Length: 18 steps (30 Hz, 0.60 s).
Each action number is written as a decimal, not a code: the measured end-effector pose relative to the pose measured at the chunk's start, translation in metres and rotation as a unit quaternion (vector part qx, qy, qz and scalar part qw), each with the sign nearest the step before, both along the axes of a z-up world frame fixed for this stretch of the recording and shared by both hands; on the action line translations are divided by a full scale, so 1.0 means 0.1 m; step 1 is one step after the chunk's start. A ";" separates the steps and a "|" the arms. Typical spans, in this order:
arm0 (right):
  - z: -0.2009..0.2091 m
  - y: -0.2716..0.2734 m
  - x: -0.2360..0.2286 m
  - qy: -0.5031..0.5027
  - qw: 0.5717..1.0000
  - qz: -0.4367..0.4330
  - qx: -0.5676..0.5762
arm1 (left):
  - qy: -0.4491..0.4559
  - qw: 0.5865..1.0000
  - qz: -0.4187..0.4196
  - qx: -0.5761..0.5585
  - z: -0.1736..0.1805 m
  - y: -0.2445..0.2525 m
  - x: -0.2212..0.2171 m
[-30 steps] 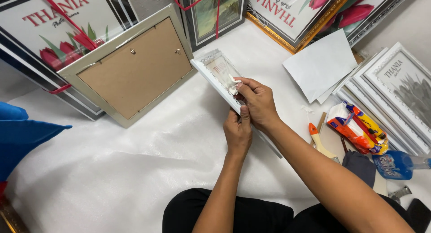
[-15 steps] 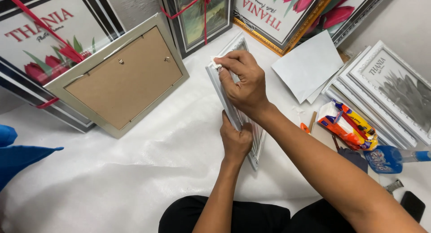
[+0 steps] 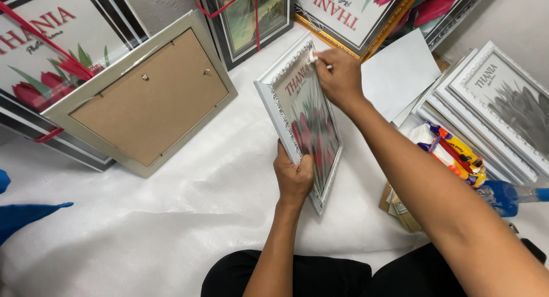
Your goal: Cleaning glass and assembling a picture frame
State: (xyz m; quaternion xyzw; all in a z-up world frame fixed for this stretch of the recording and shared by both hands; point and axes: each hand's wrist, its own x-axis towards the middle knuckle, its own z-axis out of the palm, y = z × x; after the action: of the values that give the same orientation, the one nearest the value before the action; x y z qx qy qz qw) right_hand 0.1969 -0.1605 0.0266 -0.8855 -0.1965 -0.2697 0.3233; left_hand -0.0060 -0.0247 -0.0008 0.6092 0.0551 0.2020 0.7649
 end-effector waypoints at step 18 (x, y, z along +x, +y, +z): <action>-0.33 0.37 -3.07 0.241 0.969 0.032 0.042 | 0.057 0.998 0.003 -0.035 -0.13 0.05 0.02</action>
State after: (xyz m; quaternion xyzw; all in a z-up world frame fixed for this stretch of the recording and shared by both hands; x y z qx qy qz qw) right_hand -0.1098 -0.1235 -0.0063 -0.9033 -0.1295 -0.0457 0.4063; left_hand -0.0038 -0.0193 -0.0138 0.5923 0.1071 0.1672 0.7809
